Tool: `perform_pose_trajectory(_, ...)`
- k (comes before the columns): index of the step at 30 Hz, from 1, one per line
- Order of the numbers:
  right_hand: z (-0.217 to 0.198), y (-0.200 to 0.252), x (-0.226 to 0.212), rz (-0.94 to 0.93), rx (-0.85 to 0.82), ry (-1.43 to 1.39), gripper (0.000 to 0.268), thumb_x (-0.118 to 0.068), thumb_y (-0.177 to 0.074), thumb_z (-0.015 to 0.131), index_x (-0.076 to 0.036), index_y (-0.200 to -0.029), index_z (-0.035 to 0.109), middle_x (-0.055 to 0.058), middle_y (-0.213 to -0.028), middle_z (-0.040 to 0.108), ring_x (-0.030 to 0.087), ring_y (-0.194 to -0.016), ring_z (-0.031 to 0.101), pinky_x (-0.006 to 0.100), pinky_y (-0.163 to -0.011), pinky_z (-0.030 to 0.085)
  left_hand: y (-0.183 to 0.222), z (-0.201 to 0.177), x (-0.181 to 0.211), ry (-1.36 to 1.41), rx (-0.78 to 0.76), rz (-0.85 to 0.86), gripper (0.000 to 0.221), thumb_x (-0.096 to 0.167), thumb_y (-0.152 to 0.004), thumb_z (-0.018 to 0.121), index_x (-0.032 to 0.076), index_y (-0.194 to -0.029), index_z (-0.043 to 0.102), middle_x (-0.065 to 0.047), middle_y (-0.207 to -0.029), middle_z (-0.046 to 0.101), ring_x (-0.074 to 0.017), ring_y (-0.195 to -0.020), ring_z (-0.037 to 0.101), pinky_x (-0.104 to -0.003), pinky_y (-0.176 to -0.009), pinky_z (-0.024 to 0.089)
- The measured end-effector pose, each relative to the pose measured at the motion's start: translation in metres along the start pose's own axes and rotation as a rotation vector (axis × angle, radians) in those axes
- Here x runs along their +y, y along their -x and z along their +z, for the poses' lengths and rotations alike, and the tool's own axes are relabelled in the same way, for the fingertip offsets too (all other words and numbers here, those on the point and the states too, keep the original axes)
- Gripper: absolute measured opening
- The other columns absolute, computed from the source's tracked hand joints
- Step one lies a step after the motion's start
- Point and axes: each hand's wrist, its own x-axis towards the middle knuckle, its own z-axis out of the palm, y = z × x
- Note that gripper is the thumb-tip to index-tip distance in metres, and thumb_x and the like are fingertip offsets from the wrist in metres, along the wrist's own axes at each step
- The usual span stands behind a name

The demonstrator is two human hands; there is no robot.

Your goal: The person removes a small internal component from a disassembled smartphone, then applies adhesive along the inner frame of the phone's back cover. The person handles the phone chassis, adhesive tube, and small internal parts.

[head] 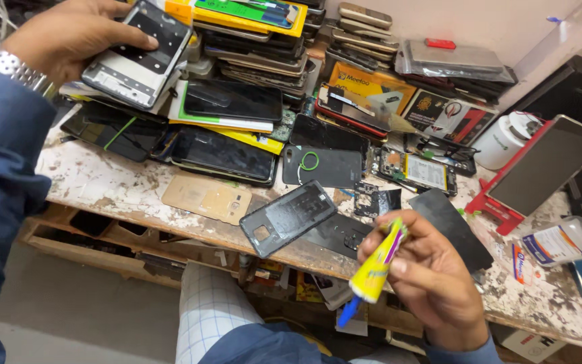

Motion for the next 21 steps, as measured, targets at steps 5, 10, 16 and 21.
perform_pose_trajectory(5, -0.011, -0.021, 0.023, -0.134, 0.172, -0.228, 0.040, -0.004, -0.097, 0.063, -0.003, -0.136, 0.051, 0.017, -0.121, 0.065, 0.027, -0.116, 0.064, 0.042, -0.103, 0.049, 0.046, 0.022, 0.002, 0.258, 0.161, 0.163, 0.035, 0.009, -0.100, 0.070, -0.005, -0.130, 0.062, -0.016, -0.114, 0.074, -0.0170, -0.088, 0.077, -0.032, -0.074, 0.067)
perform_pose_trajectory(10, -0.018, -0.028, 0.042, -0.169, 0.282, -0.313, 0.035, -0.009, -0.103, 0.062, -0.005, -0.137, 0.051, 0.011, -0.123, 0.067, 0.023, -0.110, 0.066, 0.040, -0.093, 0.053, 0.112, 0.103, -0.013, 0.328, 0.221, 0.360, 0.058, 0.003, -0.090, 0.067, 0.014, -0.143, 0.046, -0.004, -0.134, 0.061, -0.0145, -0.110, 0.069, -0.030, -0.093, 0.060)
perform_pose_trajectory(16, -0.001, -0.021, 0.046, -0.292, 0.345, -0.162, 0.033, -0.005, -0.103, 0.062, -0.006, -0.134, 0.051, 0.010, -0.121, 0.068, 0.021, -0.108, 0.068, 0.037, -0.090, 0.056, 0.189, 0.235, -0.036, 0.296, 0.008, 0.096, 0.034, 0.014, -0.092, 0.073, 0.008, -0.125, 0.073, -0.001, -0.117, 0.074, -0.0086, -0.106, 0.065, -0.024, -0.093, 0.053)
perform_pose_trajectory(21, 0.005, 0.000, 0.058, -0.303, 0.380, 0.054, 0.031, -0.001, -0.102, 0.066, -0.007, -0.127, 0.048, 0.008, -0.117, 0.067, 0.020, -0.106, 0.068, 0.038, -0.093, 0.057, 0.209, 0.279, -0.041, 0.495, -0.139, -0.004, 0.028, 0.014, -0.090, 0.076, 0.007, -0.117, 0.077, -0.001, -0.097, 0.076, -0.0069, -0.087, 0.066, -0.023, -0.076, 0.055)
